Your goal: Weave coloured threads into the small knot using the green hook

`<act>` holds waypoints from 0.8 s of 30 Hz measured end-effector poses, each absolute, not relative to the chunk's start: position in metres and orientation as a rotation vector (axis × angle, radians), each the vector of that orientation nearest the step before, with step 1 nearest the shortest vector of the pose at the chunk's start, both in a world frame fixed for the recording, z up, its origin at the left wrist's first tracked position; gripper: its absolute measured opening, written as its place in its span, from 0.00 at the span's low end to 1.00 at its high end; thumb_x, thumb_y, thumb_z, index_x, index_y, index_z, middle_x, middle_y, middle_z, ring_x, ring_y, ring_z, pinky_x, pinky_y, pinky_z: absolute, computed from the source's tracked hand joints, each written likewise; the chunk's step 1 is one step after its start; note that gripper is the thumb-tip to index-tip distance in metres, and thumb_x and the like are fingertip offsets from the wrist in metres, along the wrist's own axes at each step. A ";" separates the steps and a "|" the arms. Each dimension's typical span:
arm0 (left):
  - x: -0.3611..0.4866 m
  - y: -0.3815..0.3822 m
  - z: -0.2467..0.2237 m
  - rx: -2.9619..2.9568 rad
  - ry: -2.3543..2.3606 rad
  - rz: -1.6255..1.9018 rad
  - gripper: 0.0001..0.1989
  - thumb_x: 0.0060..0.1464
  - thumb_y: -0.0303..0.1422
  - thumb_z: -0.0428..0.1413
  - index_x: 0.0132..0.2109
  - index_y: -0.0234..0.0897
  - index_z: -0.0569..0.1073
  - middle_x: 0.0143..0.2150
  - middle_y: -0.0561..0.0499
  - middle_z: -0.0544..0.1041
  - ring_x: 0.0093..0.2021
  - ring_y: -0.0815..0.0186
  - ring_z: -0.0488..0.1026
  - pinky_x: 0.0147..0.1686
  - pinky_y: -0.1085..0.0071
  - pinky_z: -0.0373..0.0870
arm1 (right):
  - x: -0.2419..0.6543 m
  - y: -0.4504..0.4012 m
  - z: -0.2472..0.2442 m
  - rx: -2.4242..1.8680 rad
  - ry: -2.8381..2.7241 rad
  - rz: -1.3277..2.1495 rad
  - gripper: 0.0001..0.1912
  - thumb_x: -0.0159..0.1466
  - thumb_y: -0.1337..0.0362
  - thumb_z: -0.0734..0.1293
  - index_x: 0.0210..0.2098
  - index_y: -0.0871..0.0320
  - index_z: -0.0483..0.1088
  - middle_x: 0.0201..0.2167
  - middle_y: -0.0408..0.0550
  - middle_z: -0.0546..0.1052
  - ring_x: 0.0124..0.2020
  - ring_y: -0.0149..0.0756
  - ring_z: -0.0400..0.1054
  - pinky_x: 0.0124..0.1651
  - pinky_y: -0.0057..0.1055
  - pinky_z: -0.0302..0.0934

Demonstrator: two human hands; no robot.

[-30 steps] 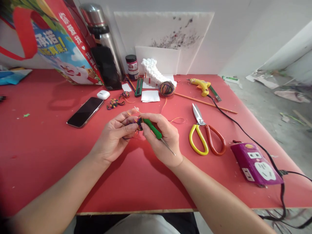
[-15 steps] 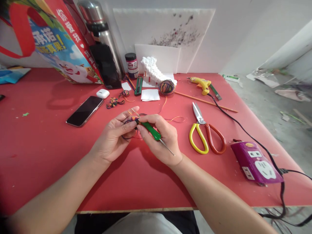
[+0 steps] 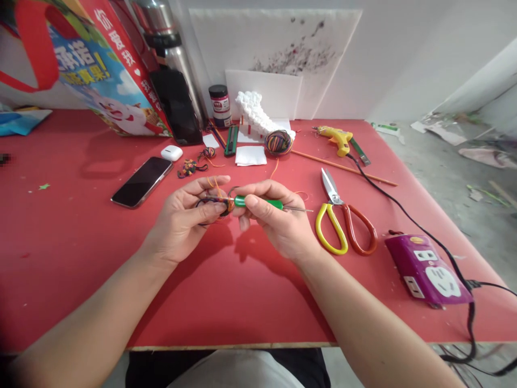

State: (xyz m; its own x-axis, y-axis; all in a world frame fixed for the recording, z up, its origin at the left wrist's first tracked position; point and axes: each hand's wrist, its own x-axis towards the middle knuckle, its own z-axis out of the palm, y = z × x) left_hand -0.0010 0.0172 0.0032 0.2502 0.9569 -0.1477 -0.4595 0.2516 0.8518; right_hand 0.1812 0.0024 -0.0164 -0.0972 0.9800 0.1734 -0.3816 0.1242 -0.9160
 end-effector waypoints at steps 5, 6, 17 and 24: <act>-0.001 0.016 0.004 0.839 0.810 1.140 0.21 0.40 0.25 0.76 0.45 0.36 0.86 0.32 0.53 0.81 0.34 0.68 0.78 0.39 0.71 0.75 | 0.190 0.001 -0.014 -0.746 -1.156 1.245 0.10 0.61 0.55 0.82 0.34 0.54 0.83 0.25 0.43 0.83 0.22 0.33 0.74 0.22 0.30 0.71; -0.001 0.016 0.004 0.846 0.812 1.150 0.22 0.40 0.25 0.76 0.46 0.36 0.86 0.32 0.53 0.81 0.34 0.69 0.77 0.39 0.72 0.75 | 0.191 0.001 -0.014 -0.740 -1.158 1.222 0.09 0.61 0.56 0.82 0.34 0.54 0.84 0.25 0.44 0.83 0.22 0.33 0.74 0.22 0.29 0.70; -0.003 0.017 0.001 0.933 0.859 1.240 0.22 0.42 0.26 0.76 0.47 0.38 0.85 0.32 0.55 0.81 0.33 0.70 0.78 0.38 0.73 0.75 | 0.193 0.003 -0.019 -0.768 -1.171 1.142 0.06 0.64 0.59 0.80 0.35 0.53 0.84 0.26 0.44 0.83 0.23 0.33 0.74 0.23 0.30 0.71; -0.003 0.018 0.000 0.931 0.848 1.191 0.24 0.42 0.26 0.77 0.48 0.40 0.84 0.32 0.57 0.81 0.31 0.73 0.77 0.37 0.76 0.75 | 0.191 0.002 -0.020 -0.770 -1.113 1.180 0.05 0.64 0.59 0.80 0.37 0.52 0.85 0.28 0.44 0.84 0.25 0.32 0.76 0.26 0.29 0.73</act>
State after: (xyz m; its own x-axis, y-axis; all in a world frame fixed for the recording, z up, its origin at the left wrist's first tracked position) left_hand -0.0027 0.0178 -0.0001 0.1730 0.9834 -0.0539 -0.3729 0.1160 0.9206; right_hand 0.1911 0.0020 -0.0197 0.0018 0.9656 0.2600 -0.3155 0.2473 -0.9161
